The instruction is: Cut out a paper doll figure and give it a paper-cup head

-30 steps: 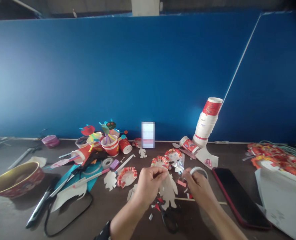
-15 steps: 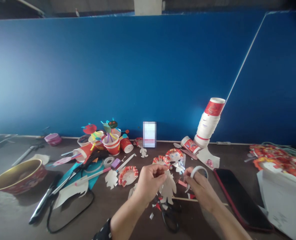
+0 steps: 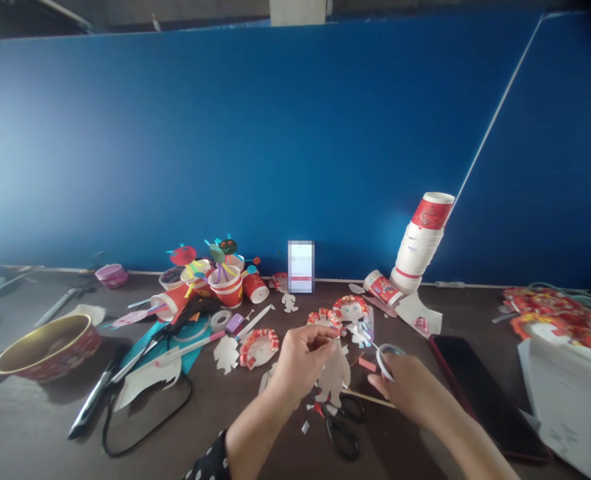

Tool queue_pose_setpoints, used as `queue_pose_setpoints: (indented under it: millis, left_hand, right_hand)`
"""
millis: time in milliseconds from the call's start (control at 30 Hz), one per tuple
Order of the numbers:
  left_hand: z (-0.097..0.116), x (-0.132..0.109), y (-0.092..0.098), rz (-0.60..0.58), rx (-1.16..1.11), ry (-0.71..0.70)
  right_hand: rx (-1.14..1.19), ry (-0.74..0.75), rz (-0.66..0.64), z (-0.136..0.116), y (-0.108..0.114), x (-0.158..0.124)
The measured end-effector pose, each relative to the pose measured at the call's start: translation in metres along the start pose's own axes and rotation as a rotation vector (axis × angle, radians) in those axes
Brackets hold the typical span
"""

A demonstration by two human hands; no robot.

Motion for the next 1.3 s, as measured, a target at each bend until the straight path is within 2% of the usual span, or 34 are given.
queue_pose_setpoints:
  millis: [167, 267, 333, 433, 467, 567, 667, 833, 967, 1100, 1300]
  left_hand:
    - [0.0, 0.002, 0.003, 0.034, 0.024, -0.031]
    - [0.001, 0.001, 0.001, 0.038, 0.043, -0.059]
    - [0.003, -0.001, -0.001, 0.036, 0.067, -0.094]
    - [0.009, -0.006, -0.005, 0.036, 0.122, -0.156]
    - [0.012, -0.008, -0.007, 0.037, 0.147, -0.175]
    - [0.018, -0.013, -0.01, 0.041, 0.215, -0.23]
    - [0.023, -0.016, -0.01, 0.069, 0.284, -0.306]
    - [0.031, -0.021, -0.01, 0.107, 0.435, -0.511]
    - [0.04, -0.027, -0.015, 0.118, 0.709, -0.68]
    - [0.044, -0.029, -0.021, 0.132, 0.934, -0.794]
    - [0.043, -0.033, -0.027, 0.124, 1.096, -0.947]
  right_hand:
    - [-0.08, 0.004, 0.035, 0.001, 0.002, 0.0]
    - [-0.061, -0.003, 0.146, -0.01, 0.011, -0.003]
    - [0.171, 0.066, 0.246, -0.026, 0.018, -0.006]
    - [0.688, 0.171, 0.099, -0.05, 0.006, -0.007]
    - [0.786, 0.16, 0.065, -0.054, 0.001, -0.007]
    - [0.941, 0.079, 0.083, -0.052, -0.008, -0.007]
    - [0.948, 0.034, 0.126, -0.045, -0.01, -0.006]
    - [0.903, 0.051, 0.166, -0.042, -0.009, -0.006]
    - [0.851, 0.045, 0.177, -0.041, -0.011, -0.007]
    - [0.734, 0.099, 0.197, -0.046, -0.005, -0.009]
    - [0.679, 0.181, 0.156, -0.054, -0.003, -0.01]
Point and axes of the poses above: each hand's wrist, its own x-axis towards the middle knuckle, its own y-axis out of the back of the hand, z = x × y, the point moved 7 cm from there along x, towards the middle knuckle, and after that the axes turned 9 degrees about x, right-handed, at the moved point
